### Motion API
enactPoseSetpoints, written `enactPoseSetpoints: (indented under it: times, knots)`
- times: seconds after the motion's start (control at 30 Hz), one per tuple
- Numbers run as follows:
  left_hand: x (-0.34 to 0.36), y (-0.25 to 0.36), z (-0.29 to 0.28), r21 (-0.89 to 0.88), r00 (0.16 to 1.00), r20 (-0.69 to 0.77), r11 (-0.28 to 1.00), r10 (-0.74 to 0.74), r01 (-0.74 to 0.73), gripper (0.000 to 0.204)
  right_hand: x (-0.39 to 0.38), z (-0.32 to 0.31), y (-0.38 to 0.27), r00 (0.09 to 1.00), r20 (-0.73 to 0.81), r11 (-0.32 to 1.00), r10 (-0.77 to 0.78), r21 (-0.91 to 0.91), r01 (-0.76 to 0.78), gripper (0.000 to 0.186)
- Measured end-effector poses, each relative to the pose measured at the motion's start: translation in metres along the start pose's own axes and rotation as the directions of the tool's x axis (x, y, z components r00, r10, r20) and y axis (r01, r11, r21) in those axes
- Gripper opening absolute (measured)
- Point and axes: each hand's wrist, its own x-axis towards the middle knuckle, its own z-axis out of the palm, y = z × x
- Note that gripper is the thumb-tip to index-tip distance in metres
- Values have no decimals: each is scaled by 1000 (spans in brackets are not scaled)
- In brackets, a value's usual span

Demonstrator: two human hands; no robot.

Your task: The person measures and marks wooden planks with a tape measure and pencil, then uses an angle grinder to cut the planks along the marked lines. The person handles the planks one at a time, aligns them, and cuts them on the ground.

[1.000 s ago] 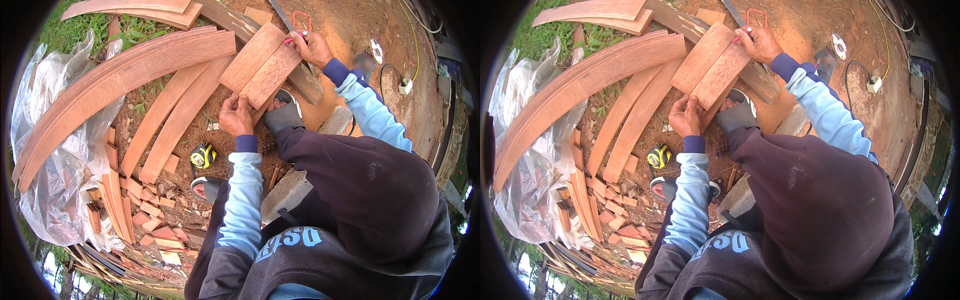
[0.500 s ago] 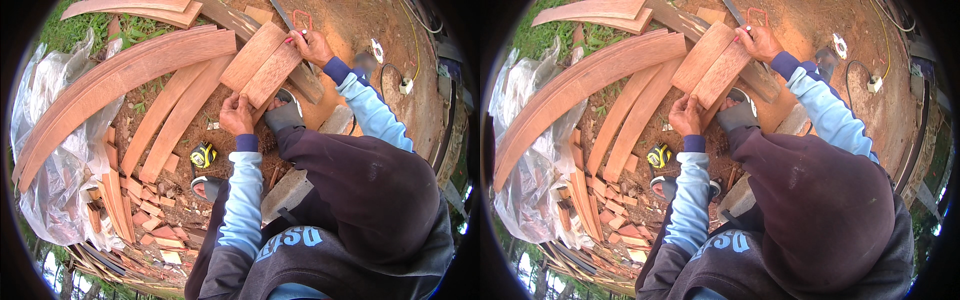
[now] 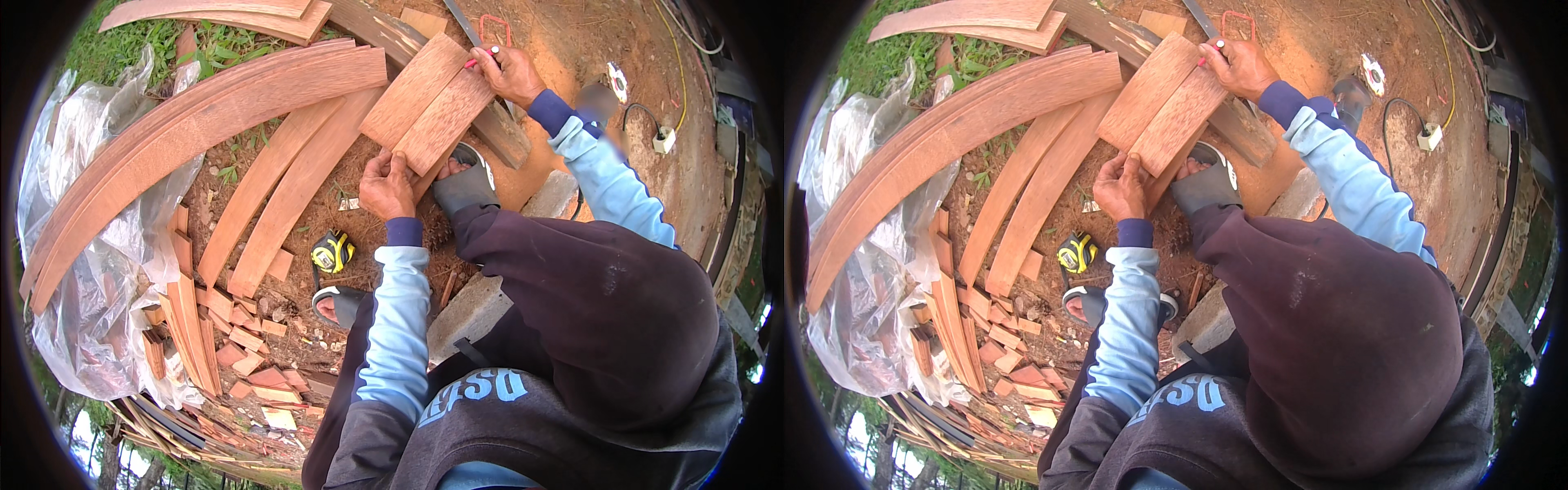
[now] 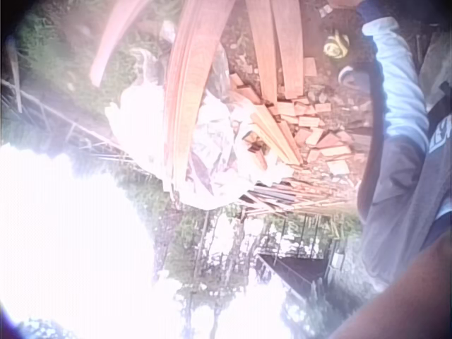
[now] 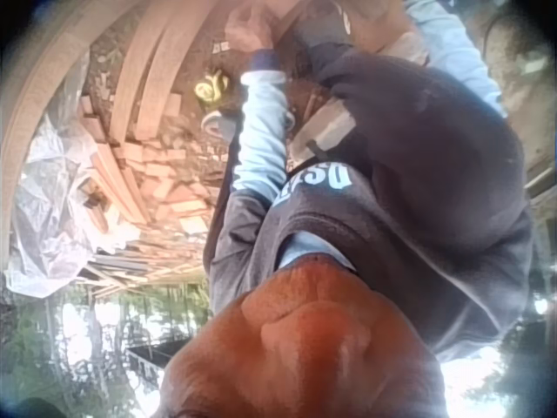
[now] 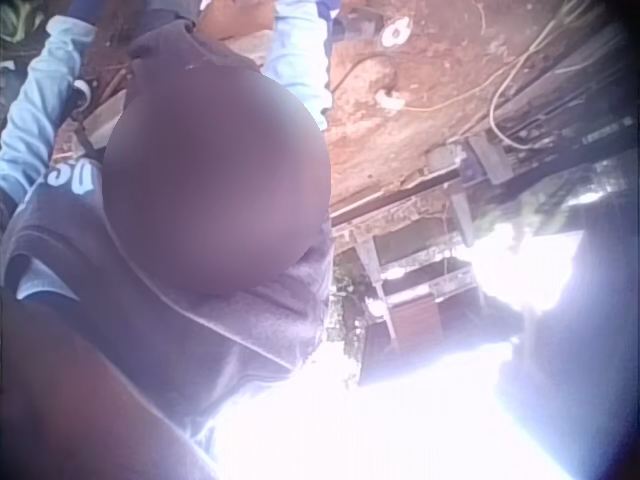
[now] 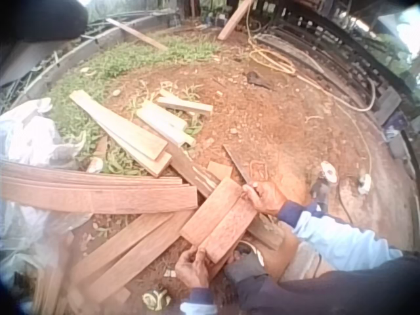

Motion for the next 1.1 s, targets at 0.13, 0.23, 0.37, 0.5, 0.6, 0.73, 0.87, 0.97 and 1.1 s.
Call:
enactPoseSetpoints:
  times: [0.13,0.23,0.37,0.5,0.6,0.73,0.87,0.97,1.1]
  knots:
    - [4,-10,1,81,999,-13,996,49,-48,20,-2,-2,-5,998,-34,998,-46,42,48,31]
    - [2,-6,2,59,999,-27,998,37,-35,20,0,-4,-6,1000,17,998,-8,60,7,31]
    - [0,1,0,80,1000,-20,997,24,-22,20,5,-8,6,976,-208,996,-70,44,81,31]
    - [0,2,-1,103,1000,-9,995,16,-15,23,4,-18,20,987,-141,997,83,22,-80,31]
    - [1,-3,-2,109,999,-4,993,37,-36,21,-6,-5,30,999,-30,996,13,-89,-15,29]
    - [4,-12,-3,39,1000,5,999,8,-8,17,-19,2,21,978,190,995,90,-64,-80,25]
    - [-2,-10,-2,57,997,29,996,66,-67,17,-33,-2,39,923,293,904,250,271,-330,22]
    - [-9,-13,-9,79,993,54,991,101,-106,16,-53,-27,13,753,484,644,446,411,-645,23]
    - [3,-18,-17,42,968,-104,973,229,-226,14,-80,-44,29,762,447,543,469,534,-648,23]
